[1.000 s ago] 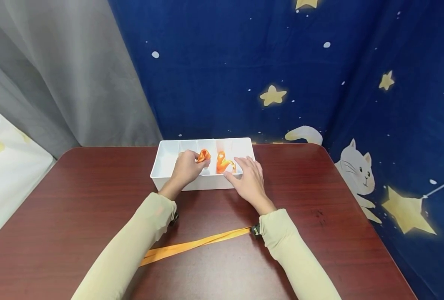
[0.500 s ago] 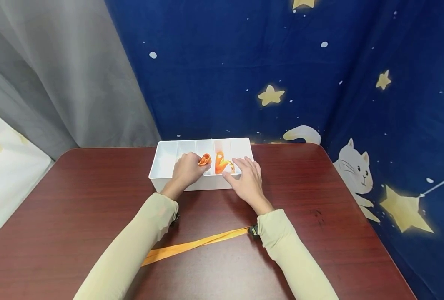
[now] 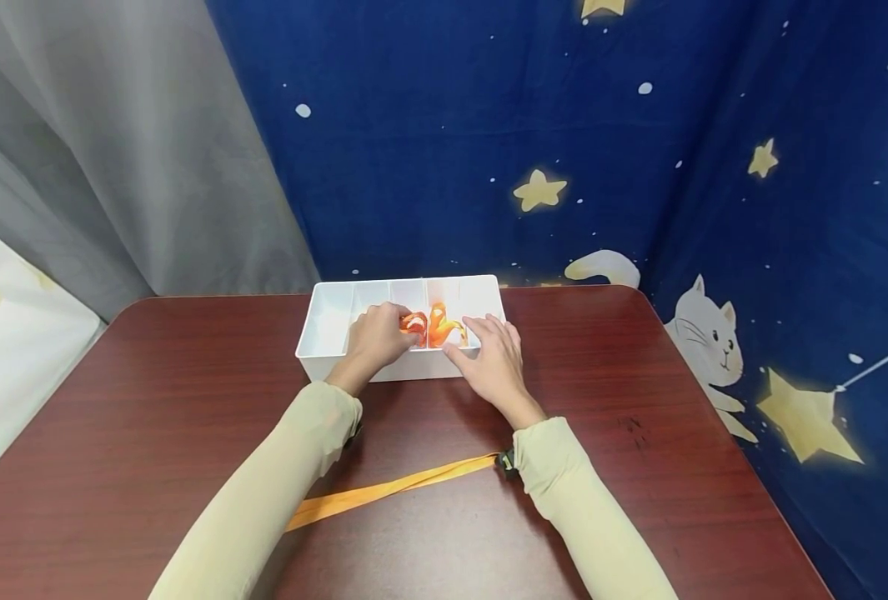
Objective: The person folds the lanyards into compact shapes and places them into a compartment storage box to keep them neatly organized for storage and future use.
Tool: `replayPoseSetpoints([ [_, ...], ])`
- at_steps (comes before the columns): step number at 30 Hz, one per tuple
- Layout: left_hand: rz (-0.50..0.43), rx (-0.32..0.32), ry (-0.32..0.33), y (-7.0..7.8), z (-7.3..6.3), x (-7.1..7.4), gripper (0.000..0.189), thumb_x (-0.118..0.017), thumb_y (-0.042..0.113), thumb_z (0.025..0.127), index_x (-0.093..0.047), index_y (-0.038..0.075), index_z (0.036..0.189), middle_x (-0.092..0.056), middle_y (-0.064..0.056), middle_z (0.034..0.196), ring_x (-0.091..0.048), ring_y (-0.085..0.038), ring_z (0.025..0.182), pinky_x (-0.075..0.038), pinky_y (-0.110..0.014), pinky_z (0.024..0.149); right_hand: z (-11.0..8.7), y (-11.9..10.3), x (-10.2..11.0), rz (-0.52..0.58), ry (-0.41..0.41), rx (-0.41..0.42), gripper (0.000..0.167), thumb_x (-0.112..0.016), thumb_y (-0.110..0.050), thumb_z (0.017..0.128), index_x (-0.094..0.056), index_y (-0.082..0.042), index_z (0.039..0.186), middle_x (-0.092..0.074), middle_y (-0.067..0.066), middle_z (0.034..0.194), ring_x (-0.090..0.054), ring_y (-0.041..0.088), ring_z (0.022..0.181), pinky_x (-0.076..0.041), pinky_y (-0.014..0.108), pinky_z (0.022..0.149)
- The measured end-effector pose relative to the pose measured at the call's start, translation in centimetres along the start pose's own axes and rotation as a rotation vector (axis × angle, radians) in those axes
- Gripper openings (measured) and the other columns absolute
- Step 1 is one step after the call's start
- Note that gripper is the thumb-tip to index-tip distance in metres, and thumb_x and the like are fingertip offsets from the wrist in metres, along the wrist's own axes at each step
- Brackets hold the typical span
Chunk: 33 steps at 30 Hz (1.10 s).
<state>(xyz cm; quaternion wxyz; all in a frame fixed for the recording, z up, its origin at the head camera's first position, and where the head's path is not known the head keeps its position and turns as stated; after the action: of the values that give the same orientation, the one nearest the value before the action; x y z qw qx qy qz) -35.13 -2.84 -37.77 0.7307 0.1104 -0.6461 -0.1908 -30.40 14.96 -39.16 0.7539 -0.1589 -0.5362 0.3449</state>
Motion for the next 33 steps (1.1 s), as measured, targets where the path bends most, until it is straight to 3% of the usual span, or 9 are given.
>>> replayPoseSetpoints([
  [6,-0.044,-0.046,0.011,-0.3,-0.1,0.3,0.052,-0.08,0.022,0.081,-0.067,0.016,0.13,-0.07,-0.011,0.119,-0.067,-0.029,0.087,-0.052,-0.04,0.067,0.0,-0.1,-0.1,-0.006,-0.008,-0.004,0.058,-0.075,-0.036,0.088,-0.062,-0.002,0.133,-0.06,0.019,0.134,-0.038,0.035,0.139,-0.013,0.052,0.117],
  [15,-0.118,-0.113,0.043,-0.9,-0.9,1.5,0.046,-0.074,0.016,0.085,-0.067,0.016,0.131,-0.068,-0.009,0.124,-0.061,-0.025,0.078,-0.047,-0.037,0.06,0.1,-0.4,-0.1,-0.011,-0.011,0.005,0.059,-0.075,-0.037,0.088,-0.062,-0.002,0.133,-0.06,0.02,0.134,-0.039,0.036,0.139,-0.014,0.053,0.117],
  [21,-0.166,-0.176,0.108,-0.3,-2.0,2.8,0.028,-0.071,0.019,0.089,-0.074,0.013,0.116,-0.072,-0.007,0.109,-0.067,-0.024,0.094,-0.054,-0.04,0.073,0.2,-0.4,0.0,-0.011,-0.024,0.009,0.059,-0.075,-0.036,0.088,-0.061,-0.001,0.133,-0.06,0.02,0.133,-0.039,0.037,0.138,-0.014,0.053,0.116],
  [26,-0.217,-0.239,0.142,0.4,-3.3,3.8,0.017,-0.066,0.019,0.092,-0.077,0.012,0.103,-0.074,-0.002,0.091,-0.066,-0.022,0.08,-0.051,-0.035,0.066,0.2,-0.2,0.2,-0.006,-0.051,0.001,0.059,-0.074,-0.036,0.089,-0.06,-0.001,0.135,-0.059,0.02,0.134,-0.036,0.038,0.139,-0.013,0.054,0.117],
  [29,-0.251,-0.277,0.151,0.8,-4.3,4.3,0.017,-0.066,0.019,0.092,-0.077,0.011,0.101,-0.073,-0.001,0.089,-0.065,-0.021,0.078,-0.05,-0.033,0.065,0.1,-0.3,0.4,0.016,-0.071,-0.016,0.058,-0.073,-0.033,0.09,-0.058,-0.001,0.137,-0.057,0.022,0.137,-0.033,0.039,0.141,-0.013,0.057,0.117],
  [33,-0.284,-0.31,0.154,1.0,-5.7,5.0,0.018,-0.067,0.019,0.092,-0.077,0.01,0.103,-0.073,-0.001,0.092,-0.057,-0.017,0.064,-0.046,-0.031,0.06,0.0,-0.4,0.9,0.061,-0.096,-0.07,0.059,-0.072,-0.032,0.091,-0.055,-0.005,0.141,-0.051,0.021,0.143,-0.026,0.037,0.146,-0.018,0.061,0.115],
])
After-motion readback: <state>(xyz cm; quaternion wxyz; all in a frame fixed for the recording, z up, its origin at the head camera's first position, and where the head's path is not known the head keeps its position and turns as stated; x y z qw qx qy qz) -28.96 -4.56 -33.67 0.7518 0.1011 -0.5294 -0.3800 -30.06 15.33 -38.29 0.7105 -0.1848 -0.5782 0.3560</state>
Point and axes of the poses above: each hand's wrist, its own z-axis towards the middle knuckle, its own x-axis out of the back of the hand, y = z × x, the point moved 7 cm from there along z, towards the middle knuckle
